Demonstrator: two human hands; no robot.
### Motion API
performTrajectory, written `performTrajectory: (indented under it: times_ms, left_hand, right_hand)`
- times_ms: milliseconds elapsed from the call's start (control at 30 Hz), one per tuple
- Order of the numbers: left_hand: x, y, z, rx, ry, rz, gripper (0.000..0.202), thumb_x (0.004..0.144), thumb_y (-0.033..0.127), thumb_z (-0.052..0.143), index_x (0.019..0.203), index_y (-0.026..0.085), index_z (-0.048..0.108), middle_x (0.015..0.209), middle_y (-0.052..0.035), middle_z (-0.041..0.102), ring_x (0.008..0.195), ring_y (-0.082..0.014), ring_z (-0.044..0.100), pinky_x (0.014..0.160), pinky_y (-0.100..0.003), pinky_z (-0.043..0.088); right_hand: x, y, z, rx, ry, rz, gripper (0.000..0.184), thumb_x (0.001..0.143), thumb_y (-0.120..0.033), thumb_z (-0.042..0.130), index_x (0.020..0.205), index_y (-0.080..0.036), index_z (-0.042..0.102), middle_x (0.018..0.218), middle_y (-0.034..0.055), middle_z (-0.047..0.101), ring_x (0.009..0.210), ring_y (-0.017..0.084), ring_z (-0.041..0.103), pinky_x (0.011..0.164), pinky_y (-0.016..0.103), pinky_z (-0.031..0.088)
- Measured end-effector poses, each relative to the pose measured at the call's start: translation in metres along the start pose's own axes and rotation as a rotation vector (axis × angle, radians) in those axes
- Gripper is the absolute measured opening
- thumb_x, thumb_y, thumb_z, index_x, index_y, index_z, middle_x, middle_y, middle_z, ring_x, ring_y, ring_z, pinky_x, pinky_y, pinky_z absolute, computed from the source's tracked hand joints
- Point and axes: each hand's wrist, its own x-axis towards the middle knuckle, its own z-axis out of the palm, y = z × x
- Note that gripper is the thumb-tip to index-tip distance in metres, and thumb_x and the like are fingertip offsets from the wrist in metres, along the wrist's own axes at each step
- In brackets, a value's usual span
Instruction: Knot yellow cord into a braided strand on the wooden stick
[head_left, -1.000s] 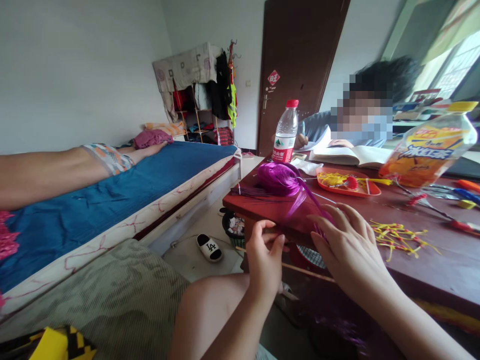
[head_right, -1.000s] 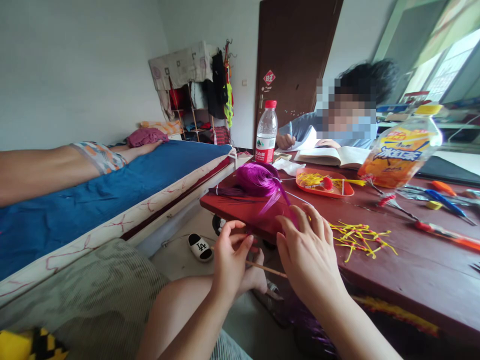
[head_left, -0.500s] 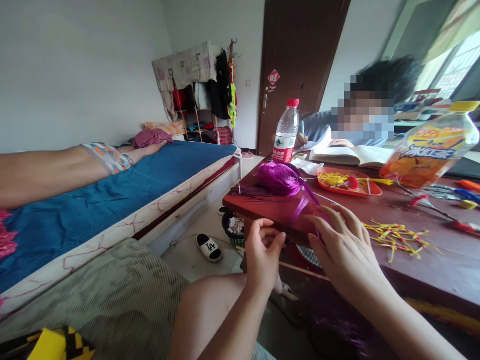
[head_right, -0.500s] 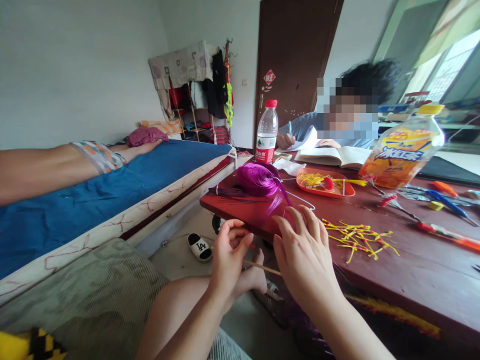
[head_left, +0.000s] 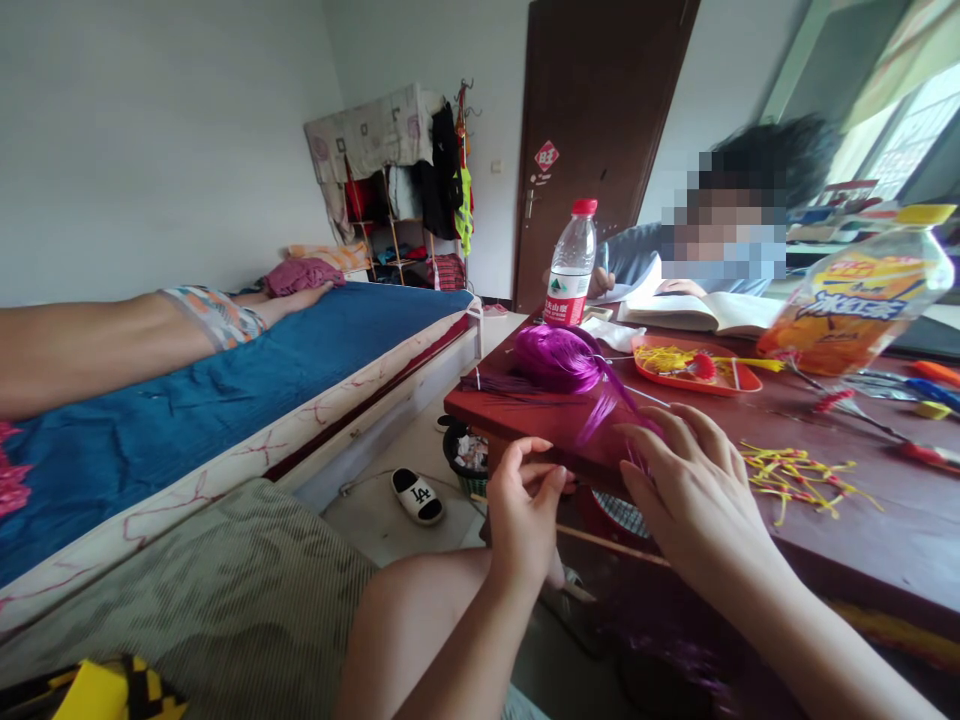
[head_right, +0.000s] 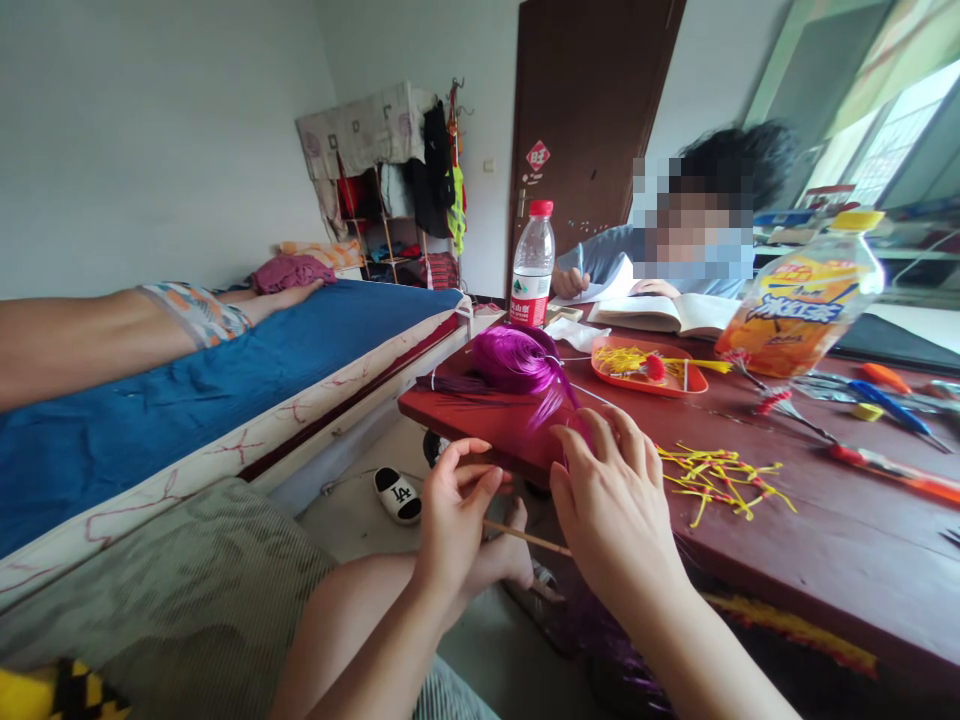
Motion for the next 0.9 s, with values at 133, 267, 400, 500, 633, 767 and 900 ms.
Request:
performTrajectory:
  times_ms: [133,267,400,500,633,767,900]
  left_hand:
    - [0.002,-0.004,-0.001,0.004,-0.024,-0.006,0.019,0.075,0.019,0.056,0.094,0.019,0.049,0.069,-0.0008,0.063,0.058,-0.0146,0.063,0.060,-0.024,0.049]
    - [0.003,-0.005,-0.003,0.043,-0.030,0.041,0.019,0.076,0.019,0.055,0.095,0.019,0.050,0.073,-0.0015,0.063,0.064,-0.0151,0.064,0.065,-0.026,0.049]
    - [0.004,-0.004,-0.005,0.094,-0.029,0.073,0.020,0.077,0.020,0.054,0.096,0.019,0.051,0.077,-0.0024,0.062,0.069,-0.0150,0.063,0.068,-0.026,0.049]
    - [0.003,-0.003,-0.005,0.101,-0.023,0.084,0.020,0.076,0.019,0.055,0.096,0.018,0.051,0.078,-0.0028,0.062,0.071,-0.0151,0.062,0.067,-0.026,0.049]
    - [0.003,-0.002,-0.004,0.089,-0.027,0.058,0.022,0.073,0.018,0.060,0.093,0.018,0.052,0.077,-0.0035,0.063,0.073,-0.0155,0.061,0.070,-0.027,0.048]
    - [0.003,-0.002,-0.003,0.089,-0.037,0.044,0.020,0.074,0.018,0.058,0.093,0.018,0.051,0.079,-0.0040,0.062,0.075,-0.0157,0.061,0.072,-0.028,0.047]
    - [0.002,-0.005,-0.005,0.168,-0.025,0.102,0.018,0.077,0.017,0.053,0.095,0.018,0.051,0.083,-0.0040,0.061,0.079,-0.0162,0.059,0.076,-0.030,0.045]
  right_hand:
    - [0.002,0.002,0.000,-0.022,-0.007,0.010,0.034,0.083,-0.025,0.035,0.104,-0.015,0.059,0.116,0.0121,0.050,0.113,0.032,0.036,0.088,0.048,0.039]
    - [0.008,0.001,0.004,-0.049,-0.037,0.005,0.035,0.082,-0.024,0.036,0.108,-0.016,0.058,0.119,0.0111,0.049,0.114,0.032,0.036,0.089,0.048,0.039]
    - [0.014,-0.002,0.008,-0.070,-0.073,-0.012,0.036,0.083,-0.022,0.035,0.110,-0.017,0.059,0.119,0.0122,0.050,0.116,0.033,0.036,0.090,0.050,0.038]
    - [0.013,-0.001,0.006,-0.046,-0.085,-0.034,0.035,0.083,-0.021,0.035,0.105,-0.019,0.062,0.119,0.0107,0.050,0.116,0.032,0.036,0.091,0.051,0.037]
    - [0.007,0.004,0.001,-0.025,-0.062,-0.050,0.034,0.083,-0.022,0.034,0.097,-0.017,0.064,0.117,0.0110,0.051,0.114,0.032,0.037,0.091,0.049,0.037]
    - [0.007,0.007,0.001,-0.049,-0.050,-0.036,0.037,0.082,-0.022,0.034,0.106,-0.016,0.061,0.119,0.0117,0.050,0.114,0.033,0.037,0.090,0.049,0.037]
    - [0.008,0.006,0.001,-0.036,-0.081,-0.065,0.037,0.081,-0.020,0.033,0.102,-0.018,0.064,0.119,0.0103,0.051,0.115,0.032,0.036,0.091,0.049,0.037]
